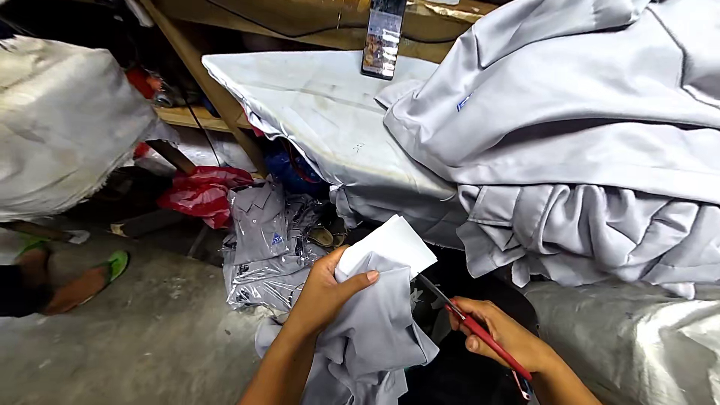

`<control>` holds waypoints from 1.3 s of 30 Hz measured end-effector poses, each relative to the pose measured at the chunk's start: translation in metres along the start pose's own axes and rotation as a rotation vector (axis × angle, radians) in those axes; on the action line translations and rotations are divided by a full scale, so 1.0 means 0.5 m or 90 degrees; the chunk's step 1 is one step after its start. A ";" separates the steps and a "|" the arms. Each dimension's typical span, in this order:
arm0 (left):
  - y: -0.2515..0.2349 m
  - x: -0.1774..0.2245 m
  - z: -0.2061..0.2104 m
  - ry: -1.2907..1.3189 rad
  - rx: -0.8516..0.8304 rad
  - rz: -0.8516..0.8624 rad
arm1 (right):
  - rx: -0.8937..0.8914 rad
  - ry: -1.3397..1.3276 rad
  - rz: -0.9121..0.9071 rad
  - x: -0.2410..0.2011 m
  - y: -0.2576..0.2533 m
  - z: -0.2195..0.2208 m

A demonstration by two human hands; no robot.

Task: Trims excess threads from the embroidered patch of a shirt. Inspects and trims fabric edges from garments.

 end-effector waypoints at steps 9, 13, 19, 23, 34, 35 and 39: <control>0.005 -0.001 0.012 -0.035 -0.052 0.018 | 0.025 -0.038 -0.048 -0.015 -0.031 0.004; 0.001 -0.002 0.016 -0.070 -0.036 0.041 | 0.058 -0.039 -0.065 -0.014 -0.026 0.001; -0.004 -0.002 0.017 -0.098 -0.061 -0.006 | 0.086 -0.015 -0.071 -0.008 -0.020 -0.010; -0.007 -0.004 0.020 -0.103 -0.081 -0.010 | 0.079 -0.021 -0.078 -0.003 -0.014 -0.009; -0.013 -0.011 0.042 -0.175 -0.182 -0.025 | 0.024 0.002 -0.057 0.000 0.014 -0.008; -0.013 -0.012 0.044 -0.182 -0.186 -0.030 | 0.024 0.000 -0.054 0.002 0.015 -0.007; -0.017 -0.016 0.048 -0.187 -0.199 -0.045 | 0.046 -0.006 -0.071 0.009 0.021 -0.003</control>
Point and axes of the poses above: each hand's wrist, its own y-axis away from the middle knuckle, its own z-axis out of the palm, x = y × z, the point moved 9 cm from there along -y, towards the middle knuckle, and after that the axes turned 5 degrees about -x, right-handed, at the moved point
